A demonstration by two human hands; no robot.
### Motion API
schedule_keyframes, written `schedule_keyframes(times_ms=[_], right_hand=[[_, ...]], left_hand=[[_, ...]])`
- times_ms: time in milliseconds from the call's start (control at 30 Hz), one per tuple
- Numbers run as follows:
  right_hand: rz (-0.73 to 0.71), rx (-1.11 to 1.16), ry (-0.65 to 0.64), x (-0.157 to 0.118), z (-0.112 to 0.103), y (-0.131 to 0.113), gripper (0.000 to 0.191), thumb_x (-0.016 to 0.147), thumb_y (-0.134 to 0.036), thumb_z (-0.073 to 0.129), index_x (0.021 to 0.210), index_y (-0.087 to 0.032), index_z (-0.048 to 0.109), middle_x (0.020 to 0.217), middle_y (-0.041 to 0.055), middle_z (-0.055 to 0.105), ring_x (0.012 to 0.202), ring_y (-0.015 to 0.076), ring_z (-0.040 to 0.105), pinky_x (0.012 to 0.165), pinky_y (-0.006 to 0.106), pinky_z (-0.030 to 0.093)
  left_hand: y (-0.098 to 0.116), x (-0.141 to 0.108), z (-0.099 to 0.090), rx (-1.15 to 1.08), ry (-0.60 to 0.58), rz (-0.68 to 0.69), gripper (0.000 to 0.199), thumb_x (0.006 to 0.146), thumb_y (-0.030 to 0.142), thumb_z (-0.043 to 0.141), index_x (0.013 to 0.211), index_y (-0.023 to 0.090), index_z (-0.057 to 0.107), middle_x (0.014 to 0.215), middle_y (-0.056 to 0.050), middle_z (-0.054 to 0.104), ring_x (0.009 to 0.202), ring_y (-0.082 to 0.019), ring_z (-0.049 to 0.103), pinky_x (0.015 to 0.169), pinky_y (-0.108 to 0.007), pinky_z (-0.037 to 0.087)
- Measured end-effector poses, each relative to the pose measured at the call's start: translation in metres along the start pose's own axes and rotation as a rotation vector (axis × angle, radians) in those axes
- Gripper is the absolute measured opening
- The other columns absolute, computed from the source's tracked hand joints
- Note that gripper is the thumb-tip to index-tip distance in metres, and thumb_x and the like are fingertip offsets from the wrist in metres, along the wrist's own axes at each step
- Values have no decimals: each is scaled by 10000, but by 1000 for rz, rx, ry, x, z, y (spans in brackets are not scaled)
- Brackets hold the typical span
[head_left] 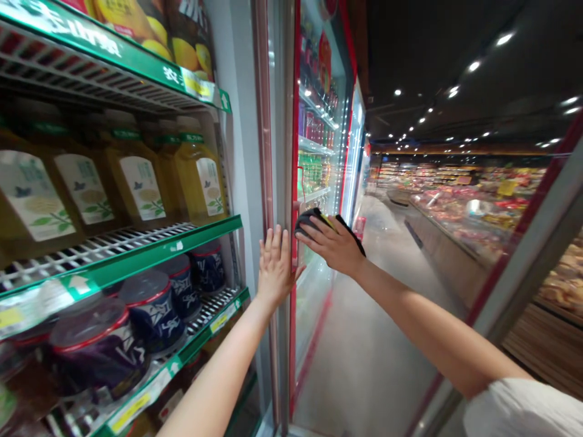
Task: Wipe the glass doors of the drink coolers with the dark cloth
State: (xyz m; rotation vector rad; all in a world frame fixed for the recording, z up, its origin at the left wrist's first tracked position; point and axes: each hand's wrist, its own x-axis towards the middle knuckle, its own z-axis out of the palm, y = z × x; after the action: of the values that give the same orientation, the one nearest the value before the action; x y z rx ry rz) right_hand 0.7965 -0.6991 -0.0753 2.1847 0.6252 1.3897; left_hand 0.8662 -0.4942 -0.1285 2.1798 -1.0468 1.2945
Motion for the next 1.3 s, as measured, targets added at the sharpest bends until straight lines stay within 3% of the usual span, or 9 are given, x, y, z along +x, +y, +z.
schedule_keyframes(times_ms=[200,333,433,567,667,767,867,1033,1300], right_hand=[[494,-168,162,-45,-17,-2,578,958,-99,539,1487,-334,531,1527,60,560,1517,291,349,1261,597,172],[347,-133,133,-59,-9,-13,497,985,-125,514,1426,-342,587,1464,32,622,1521,272,341,1256,673,42],[263,-90,156,-50,-17,20,389,1003,-181,534,1317,-370,666,1381,-18,683,1511,254,366,1264,639,100],[494,-219,224,-66,-41,59,336,1015,-244,532,1297,-350,682,1376,0,686,1519,267,356,1260,632,116],[648,-326,202,-97,-43,38,415,1008,-383,544,1398,-266,622,1479,84,605,1565,334,227,1244,674,111],[548,-353,135,-110,-34,9,401,999,-354,557,1387,-283,631,1456,47,628,1579,300,184,1271,622,111],[440,-357,95,-103,-34,23,440,978,-279,596,1403,-394,602,1456,-38,628,1560,245,249,1292,559,113],[670,-417,160,-124,-61,73,470,974,-280,565,1439,-345,578,1573,48,505,1556,294,252,1237,557,257],[665,-438,97,-144,-53,46,450,945,-209,548,1371,-326,634,1528,70,544,1546,316,262,1223,645,225]], left_hand=[[14,14,5,1,44,61,1069,912,473,664,1643,174,-56,1694,-218,202,1591,-328,46,1271,-593,183],[25,19,12,-56,46,105,1033,929,485,638,1645,175,-38,1699,-216,185,1594,-325,27,1270,-590,180],[38,32,20,-113,49,155,1031,928,522,627,1646,183,-31,1705,-213,165,1595,-334,30,1267,-596,173],[56,44,31,-138,74,203,1020,931,545,612,1647,195,-25,1705,-201,177,1597,-325,26,1271,-587,162],[61,42,37,-138,80,223,1013,932,543,613,1648,190,-11,1702,-198,191,1596,-325,28,1275,-586,142],[63,41,40,-147,88,240,1007,930,544,616,1649,193,5,1704,-198,181,1595,-333,48,1273,-593,141],[70,49,42,-167,83,267,1019,922,559,621,1649,188,11,1707,-202,159,1594,-341,52,1270,-591,153],[84,59,44,-198,89,311,1008,928,525,629,1649,194,7,1707,-190,166,1593,-335,51,1279,-588,122],[100,56,50,-201,94,374,963,947,499,612,1650,185,32,1704,-185,183,1595,-324,51,1283,-567,125]])
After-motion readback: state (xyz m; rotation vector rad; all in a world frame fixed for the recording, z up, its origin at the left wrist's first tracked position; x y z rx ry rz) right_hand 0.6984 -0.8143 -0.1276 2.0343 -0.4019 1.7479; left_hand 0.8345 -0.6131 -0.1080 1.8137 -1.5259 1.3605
